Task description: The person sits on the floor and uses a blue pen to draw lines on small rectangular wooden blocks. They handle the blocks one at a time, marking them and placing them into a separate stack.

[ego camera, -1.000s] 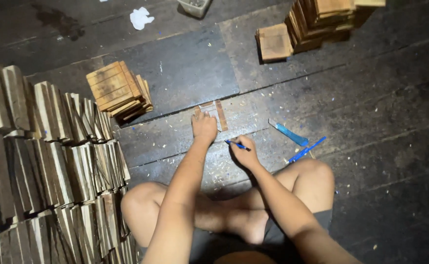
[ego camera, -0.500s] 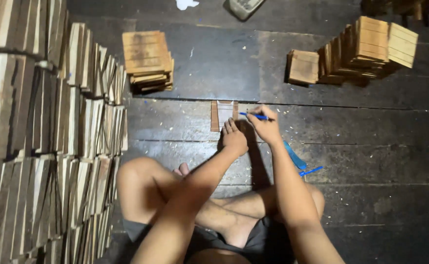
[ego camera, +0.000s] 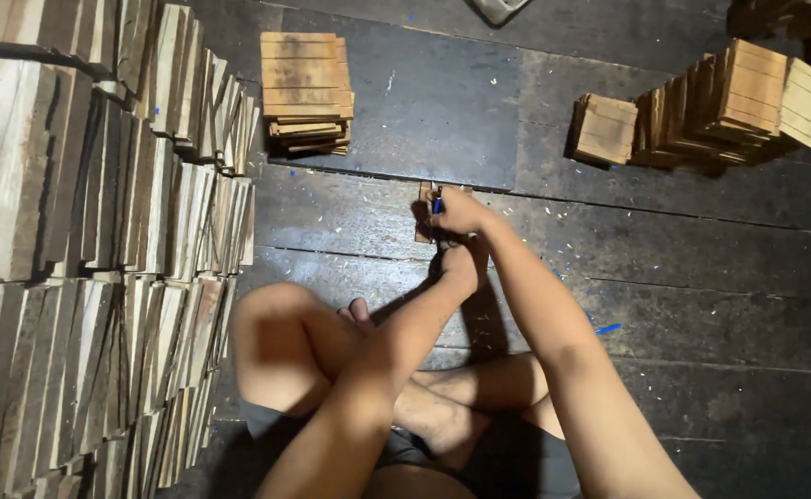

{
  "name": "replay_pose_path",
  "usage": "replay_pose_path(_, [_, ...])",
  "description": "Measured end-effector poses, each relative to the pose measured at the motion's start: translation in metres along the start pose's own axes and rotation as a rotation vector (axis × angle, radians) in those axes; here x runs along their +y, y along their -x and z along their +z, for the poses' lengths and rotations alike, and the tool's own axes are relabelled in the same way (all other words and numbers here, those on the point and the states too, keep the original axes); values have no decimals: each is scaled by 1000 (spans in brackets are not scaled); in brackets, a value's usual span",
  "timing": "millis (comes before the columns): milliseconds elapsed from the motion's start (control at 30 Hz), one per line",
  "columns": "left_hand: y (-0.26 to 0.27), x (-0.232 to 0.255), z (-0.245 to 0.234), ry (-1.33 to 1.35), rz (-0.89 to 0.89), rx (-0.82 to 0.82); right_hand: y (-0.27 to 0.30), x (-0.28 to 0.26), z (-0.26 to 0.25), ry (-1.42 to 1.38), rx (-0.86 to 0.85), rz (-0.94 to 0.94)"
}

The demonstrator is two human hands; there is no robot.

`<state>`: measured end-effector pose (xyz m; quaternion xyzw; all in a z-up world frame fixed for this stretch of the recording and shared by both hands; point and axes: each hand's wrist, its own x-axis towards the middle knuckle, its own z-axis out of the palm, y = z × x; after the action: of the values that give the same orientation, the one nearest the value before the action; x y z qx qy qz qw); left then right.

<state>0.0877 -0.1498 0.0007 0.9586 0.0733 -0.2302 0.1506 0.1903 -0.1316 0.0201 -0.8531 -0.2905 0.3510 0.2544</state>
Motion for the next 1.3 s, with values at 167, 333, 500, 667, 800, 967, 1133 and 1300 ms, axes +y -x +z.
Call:
replay_pose_path(167, [-5,1,-7,189,-55,25,-35,28,14,102,-111,81])
replay_pose_path(333, [20,-7,-48,378,-122,-10,-55,26,11,120,-183,129])
replay_pose_path(500, [31,-9,-62,278,-98,48,-64,22,-5,-414,-293,243])
replay_pose_path(667, [5,-2,-8,305,-102,-62,-95,22,-42,-275,-193,193])
replay_pose_path(800, [-30,-4,59,153,44,22,-94,-11,-82,141,-7,24])
replay_pose_path(967, [0,-13,-15,155,89,7,-66,-14,-42,88,-13,-14])
replay_pose_path(1133, [39,-15,-85,224,-9,-19,-37,-9,-24,23,-79,-59])
replay_pose_path(1300, [-9,-11,15,207,83,-85,-89,25,-46,178,125,-88])
